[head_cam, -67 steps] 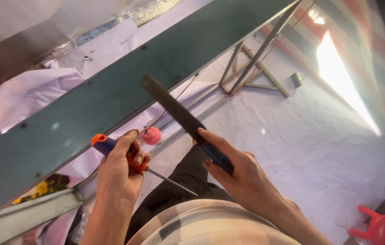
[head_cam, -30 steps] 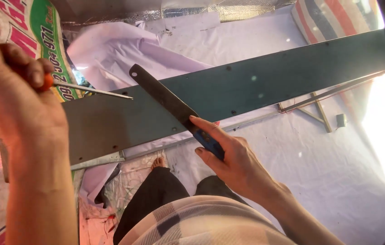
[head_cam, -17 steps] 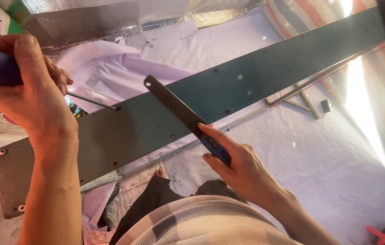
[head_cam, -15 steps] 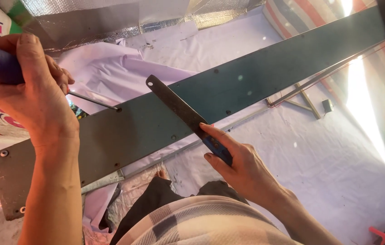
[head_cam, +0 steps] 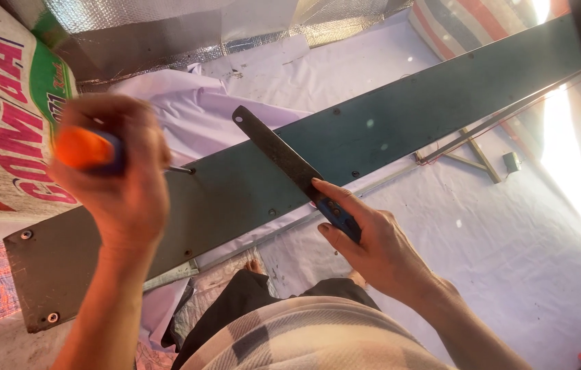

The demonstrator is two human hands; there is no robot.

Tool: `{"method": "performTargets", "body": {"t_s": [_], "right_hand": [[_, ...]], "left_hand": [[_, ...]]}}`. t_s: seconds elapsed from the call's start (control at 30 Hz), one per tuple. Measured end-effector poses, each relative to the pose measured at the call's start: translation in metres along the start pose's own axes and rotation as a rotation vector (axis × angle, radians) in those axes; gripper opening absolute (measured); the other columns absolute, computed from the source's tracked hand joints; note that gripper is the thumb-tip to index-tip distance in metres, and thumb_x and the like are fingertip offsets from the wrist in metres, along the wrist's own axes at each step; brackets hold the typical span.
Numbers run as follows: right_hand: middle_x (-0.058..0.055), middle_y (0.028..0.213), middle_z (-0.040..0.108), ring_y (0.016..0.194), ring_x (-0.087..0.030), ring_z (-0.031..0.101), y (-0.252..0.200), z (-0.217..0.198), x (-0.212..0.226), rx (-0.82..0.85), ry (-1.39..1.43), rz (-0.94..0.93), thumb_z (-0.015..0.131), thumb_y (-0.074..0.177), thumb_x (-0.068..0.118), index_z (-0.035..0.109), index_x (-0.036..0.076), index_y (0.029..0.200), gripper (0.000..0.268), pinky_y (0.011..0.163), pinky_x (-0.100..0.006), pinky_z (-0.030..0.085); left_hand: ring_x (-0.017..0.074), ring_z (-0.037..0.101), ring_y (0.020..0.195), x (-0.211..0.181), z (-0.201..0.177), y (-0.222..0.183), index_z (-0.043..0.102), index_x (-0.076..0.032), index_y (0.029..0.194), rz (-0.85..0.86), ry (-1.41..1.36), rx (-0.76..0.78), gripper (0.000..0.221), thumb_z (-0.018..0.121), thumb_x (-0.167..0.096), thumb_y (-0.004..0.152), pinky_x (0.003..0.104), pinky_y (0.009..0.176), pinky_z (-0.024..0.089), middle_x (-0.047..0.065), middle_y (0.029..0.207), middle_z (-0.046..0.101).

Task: The person is using a screwdriver to fasten screws into a metal frame and using a metal bar to align or prepare the frame components.

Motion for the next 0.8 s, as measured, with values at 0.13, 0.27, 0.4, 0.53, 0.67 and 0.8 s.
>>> {"method": "performTargets", "body": {"t_s": [0.13, 0.27, 0.4, 0.53, 0.67, 0.8], "right_hand": [[-0.002, 0.079, 0.079, 0.042, -0.013, 0.050, 0.004, -0.001, -0.002, 0.002, -0.003, -0.013, 0.066, 0.091, 0.014, 0.053, 0.022, 0.149, 0.060, 0.040, -0.029, 0.032], [-0.002, 0.075, 0.077, 0.042, -0.011, 0.048, 0.005, 0.005, 0.000, -0.043, 0.023, -0.049, 0.067, 0.090, 0.014, 0.055, 0.021, 0.148, 0.059, 0.040, -0.027, 0.032], [-0.002, 0.075, 0.075, 0.044, -0.012, 0.047, 0.013, 0.008, 0.002, -0.025, 0.003, -0.005, 0.068, 0.090, 0.012, 0.055, 0.022, 0.148, 0.060, 0.042, -0.028, 0.032], [-0.003, 0.074, 0.078, 0.040, -0.013, 0.046, 0.022, 0.003, 0.011, -0.002, -0.027, 0.005, 0.068, 0.090, 0.013, 0.054, 0.024, 0.149, 0.061, 0.040, -0.030, 0.029], [0.000, 0.086, 0.070, 0.048, -0.009, 0.049, 0.049, -0.014, 0.035, -0.035, 0.002, -0.206, 0.070, 0.088, 0.007, 0.054, 0.017, 0.146, 0.061, 0.042, -0.026, 0.038], [-0.003, 0.077, 0.072, 0.042, -0.011, 0.054, 0.065, -0.058, 0.118, -0.076, -0.057, -0.473, 0.066, 0.099, 0.020, 0.041, 0.018, 0.155, 0.061, 0.033, -0.026, 0.033]], "left_hand": [[0.0132, 0.052, 0.064, -0.005, 0.009, -0.008, 0.054, 0.004, 0.109, 0.024, 0.146, -0.025, 0.009, 0.057, 0.010, 0.104, 0.026, 0.064, 0.045, 0.008, 0.085, 0.058], [0.0109, 0.047, 0.057, 0.038, -0.029, 0.009, 0.043, -0.006, 0.112, -0.067, -0.062, -0.446, 0.017, 0.058, -0.015, 0.113, 0.026, 0.047, 0.040, 0.004, 0.086, 0.051], [0.0108, 0.048, 0.053, 0.040, -0.032, 0.023, 0.036, -0.010, 0.116, -0.103, -0.078, -0.395, 0.023, 0.059, -0.016, 0.115, 0.025, 0.044, 0.040, 0.004, 0.086, 0.052], [0.0091, 0.047, 0.051, 0.027, -0.005, 0.043, 0.054, -0.003, 0.108, -0.075, -0.132, -0.143, 0.008, 0.060, -0.001, 0.111, 0.023, 0.046, 0.039, 0.001, 0.075, 0.053], [0.0095, 0.049, 0.053, 0.033, 0.006, 0.053, 0.060, 0.002, 0.104, -0.085, -0.090, -0.029, 0.011, 0.065, -0.006, 0.111, 0.023, 0.049, 0.042, 0.003, 0.069, 0.054], [0.0074, 0.048, 0.050, 0.033, 0.015, 0.060, 0.063, -0.005, 0.087, -0.182, -0.115, -0.022, 0.022, 0.072, -0.014, 0.105, 0.022, 0.046, 0.039, 0.000, 0.066, 0.057]]}}
Point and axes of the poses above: each hand's wrist, its own y-axis towards the middle knuckle, its own z-axis out of the palm, x = y × z, the point moved 2 cm from there along y, towards the middle knuckle
